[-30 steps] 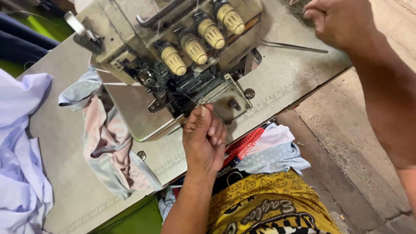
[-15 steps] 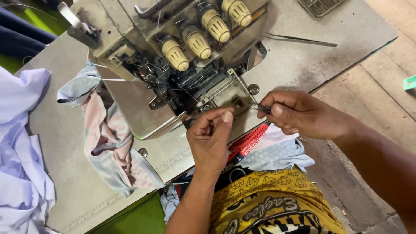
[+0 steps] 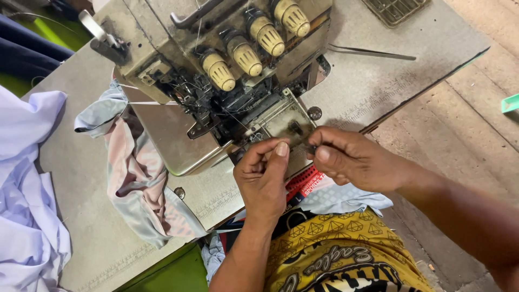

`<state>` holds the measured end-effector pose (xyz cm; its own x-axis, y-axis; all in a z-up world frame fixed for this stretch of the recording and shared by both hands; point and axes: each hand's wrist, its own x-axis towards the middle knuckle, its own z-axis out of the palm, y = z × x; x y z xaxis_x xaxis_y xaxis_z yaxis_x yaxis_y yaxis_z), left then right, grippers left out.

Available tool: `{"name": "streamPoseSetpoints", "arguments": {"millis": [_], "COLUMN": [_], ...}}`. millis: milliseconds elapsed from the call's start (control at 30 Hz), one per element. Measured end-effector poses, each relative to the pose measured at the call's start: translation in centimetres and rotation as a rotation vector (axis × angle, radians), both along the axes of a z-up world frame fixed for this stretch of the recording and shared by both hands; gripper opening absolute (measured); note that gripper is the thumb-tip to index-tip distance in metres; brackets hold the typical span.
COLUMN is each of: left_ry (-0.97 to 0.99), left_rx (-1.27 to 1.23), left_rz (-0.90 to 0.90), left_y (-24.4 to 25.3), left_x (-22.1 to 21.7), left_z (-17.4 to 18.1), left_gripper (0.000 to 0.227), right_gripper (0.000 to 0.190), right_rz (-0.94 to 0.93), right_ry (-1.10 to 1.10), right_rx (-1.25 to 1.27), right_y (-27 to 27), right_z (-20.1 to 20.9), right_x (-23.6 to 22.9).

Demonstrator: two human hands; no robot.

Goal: Threading an industrial overlock sewing machine using tweezers and adjusting thread paths

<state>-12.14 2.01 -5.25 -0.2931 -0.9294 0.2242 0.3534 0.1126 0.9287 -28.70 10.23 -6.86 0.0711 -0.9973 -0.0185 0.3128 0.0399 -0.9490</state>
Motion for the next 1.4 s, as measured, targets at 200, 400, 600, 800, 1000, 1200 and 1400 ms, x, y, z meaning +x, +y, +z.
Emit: {"name": "streamPoseSetpoints", "arguments": {"millis": [200, 400, 600, 800, 1000, 1200, 1400], "left_ry": [-0.099, -0.158, -0.173, -0.189, -0.251, -0.258, -0.166], "left_rx": [-0.028, -0.064, -0.067, -0.084, -0.116, -0.122, -0.109], "left_rz": [0.019, 0.005, -0.014, 0.002, -0.013, -0.015, 0.003], "left_y": [-0.3, -0.4, -0.6, -1.2, -0.8, -1.3, -1.4], "left_x": [0.5, 0.8, 0.8, 1.2, 1.4, 1.3, 0.2], "left_z": [0.1, 0.2, 1.3, 0.8, 2.4, 2.3, 3.0], "left_gripper": [0.01, 0.01, 0.008, 0.009, 0.01, 0.009, 0.01], "right_gripper": [0.026, 0.027, 0.028, 0.024, 0.026, 0.031, 0.026], "right_rz": [-0.043, -0.033, -0.038, 0.02, 0.073, 0.026, -0.418], "right_ry": [0.129, 0.078, 0.056, 0.005, 0.021, 0.056, 1.177], "right_rx": [-0.051, -0.067, -0.042, 0.002, 0.0, 0.005, 0.088], "right_y": [-0.6, -1.0, -1.5, -0.9, -2.1, -2.2, -4.4], "right_z": [1.7, 2.7, 3.3, 2.9, 3.9, 3.3, 2.8], "right_x": [0.2, 0.7, 0.1, -0.6, -0.3, -1.2, -6.8]}}
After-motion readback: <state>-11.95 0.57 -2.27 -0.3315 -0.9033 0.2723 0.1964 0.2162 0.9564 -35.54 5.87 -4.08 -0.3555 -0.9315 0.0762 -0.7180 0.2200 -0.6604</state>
